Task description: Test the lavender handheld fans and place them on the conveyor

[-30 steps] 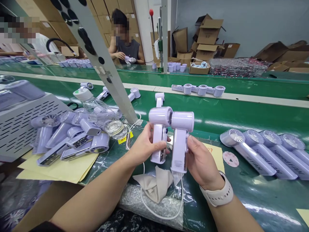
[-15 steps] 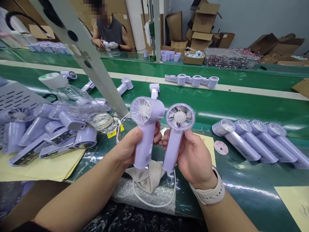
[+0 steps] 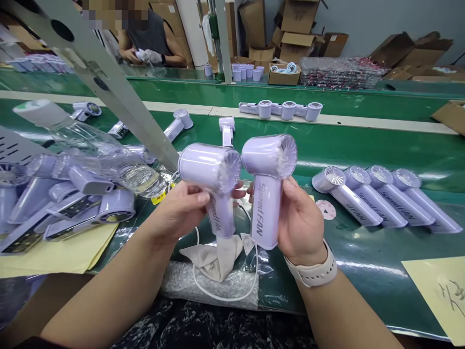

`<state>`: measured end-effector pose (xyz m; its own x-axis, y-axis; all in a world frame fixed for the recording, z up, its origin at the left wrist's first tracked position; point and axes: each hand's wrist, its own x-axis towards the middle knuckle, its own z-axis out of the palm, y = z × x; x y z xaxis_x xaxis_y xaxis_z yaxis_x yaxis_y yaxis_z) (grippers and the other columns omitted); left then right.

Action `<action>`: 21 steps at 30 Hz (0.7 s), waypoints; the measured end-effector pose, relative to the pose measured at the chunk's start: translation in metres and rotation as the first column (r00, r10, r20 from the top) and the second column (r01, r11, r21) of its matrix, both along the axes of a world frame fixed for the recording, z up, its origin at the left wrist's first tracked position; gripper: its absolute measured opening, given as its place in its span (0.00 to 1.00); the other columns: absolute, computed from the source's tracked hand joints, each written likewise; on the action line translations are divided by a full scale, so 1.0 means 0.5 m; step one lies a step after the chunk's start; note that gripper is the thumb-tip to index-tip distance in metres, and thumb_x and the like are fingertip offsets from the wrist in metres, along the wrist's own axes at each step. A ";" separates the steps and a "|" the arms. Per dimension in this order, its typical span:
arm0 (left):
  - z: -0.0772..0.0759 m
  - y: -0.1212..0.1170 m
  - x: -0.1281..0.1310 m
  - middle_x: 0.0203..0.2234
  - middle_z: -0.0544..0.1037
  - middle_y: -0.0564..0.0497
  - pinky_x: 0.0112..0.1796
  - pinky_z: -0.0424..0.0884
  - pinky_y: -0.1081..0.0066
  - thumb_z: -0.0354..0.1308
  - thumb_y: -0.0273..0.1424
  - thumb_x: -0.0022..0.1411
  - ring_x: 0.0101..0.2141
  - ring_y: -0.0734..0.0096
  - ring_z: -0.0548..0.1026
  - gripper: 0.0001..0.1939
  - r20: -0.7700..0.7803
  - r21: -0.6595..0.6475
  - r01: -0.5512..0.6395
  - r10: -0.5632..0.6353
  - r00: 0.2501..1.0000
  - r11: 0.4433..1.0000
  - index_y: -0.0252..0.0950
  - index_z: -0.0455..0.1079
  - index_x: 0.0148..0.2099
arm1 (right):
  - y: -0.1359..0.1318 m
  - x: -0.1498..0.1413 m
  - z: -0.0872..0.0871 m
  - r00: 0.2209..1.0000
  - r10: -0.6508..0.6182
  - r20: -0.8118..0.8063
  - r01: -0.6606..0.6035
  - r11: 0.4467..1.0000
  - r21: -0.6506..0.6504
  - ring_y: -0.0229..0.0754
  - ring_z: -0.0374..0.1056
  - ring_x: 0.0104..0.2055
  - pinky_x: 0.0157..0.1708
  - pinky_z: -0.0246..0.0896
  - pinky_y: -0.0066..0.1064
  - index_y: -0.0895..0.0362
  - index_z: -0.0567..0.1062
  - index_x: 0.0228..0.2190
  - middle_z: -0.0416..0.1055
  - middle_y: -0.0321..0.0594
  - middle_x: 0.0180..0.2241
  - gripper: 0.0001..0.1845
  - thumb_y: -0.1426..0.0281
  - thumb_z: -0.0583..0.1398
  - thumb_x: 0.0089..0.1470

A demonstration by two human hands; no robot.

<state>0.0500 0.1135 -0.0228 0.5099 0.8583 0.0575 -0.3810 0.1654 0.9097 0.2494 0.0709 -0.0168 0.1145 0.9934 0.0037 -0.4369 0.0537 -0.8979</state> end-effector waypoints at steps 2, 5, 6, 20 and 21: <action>-0.006 -0.001 0.001 0.44 0.85 0.41 0.46 0.79 0.58 0.77 0.41 0.53 0.45 0.52 0.84 0.30 -0.041 0.032 -0.004 0.006 0.999 0.999 0.35 0.73 0.54 | 0.001 0.001 -0.004 1.000 -0.024 0.004 0.024 0.999 0.023 0.55 0.77 0.45 0.48 0.74 0.53 0.45 0.79 0.38 0.79 0.40 0.39 0.10 0.56 0.61 0.58; -0.016 0.002 0.005 0.41 0.85 0.42 0.40 0.79 0.62 0.78 0.48 0.50 0.41 0.56 0.84 0.36 -0.036 0.032 -0.025 0.026 0.999 0.999 0.35 0.72 0.55 | 0.001 -0.005 -0.005 0.998 -0.002 -0.069 0.003 1.000 0.027 0.52 0.79 0.44 0.48 0.76 0.49 0.44 0.80 0.41 0.81 0.37 0.39 0.09 0.61 0.61 0.60; -0.019 0.004 0.006 0.41 0.85 0.43 0.38 0.79 0.64 0.78 0.49 0.48 0.40 0.56 0.84 0.39 -0.025 0.025 -0.034 0.035 0.999 0.999 0.36 0.71 0.56 | 0.001 -0.009 -0.005 0.995 0.002 -0.095 0.000 1.000 0.021 0.50 0.79 0.42 0.48 0.76 0.47 0.44 0.80 0.41 0.81 0.36 0.39 0.08 0.62 0.61 0.61; -0.004 0.006 0.003 0.40 0.85 0.45 0.42 0.77 0.63 0.80 0.38 0.46 0.40 0.60 0.82 0.29 -0.161 0.191 -0.098 0.130 0.978 0.977 0.36 0.77 0.49 | -0.001 0.014 -0.034 0.970 -0.067 0.233 0.019 0.979 0.202 0.56 0.75 0.53 0.55 0.71 0.51 0.44 0.77 0.47 0.81 0.38 0.48 0.22 0.68 0.72 0.50; 0.002 -0.001 0.001 0.44 0.85 0.45 0.49 0.76 0.59 0.79 0.35 0.46 0.45 0.56 0.82 0.28 -0.174 0.306 -0.136 0.195 0.965 0.942 0.37 0.78 0.49 | -0.005 0.021 -0.030 0.941 -0.088 0.327 -0.015 0.954 0.298 0.57 0.73 0.58 0.59 0.67 0.52 0.43 0.77 0.49 0.79 0.38 0.51 0.28 0.72 0.74 0.47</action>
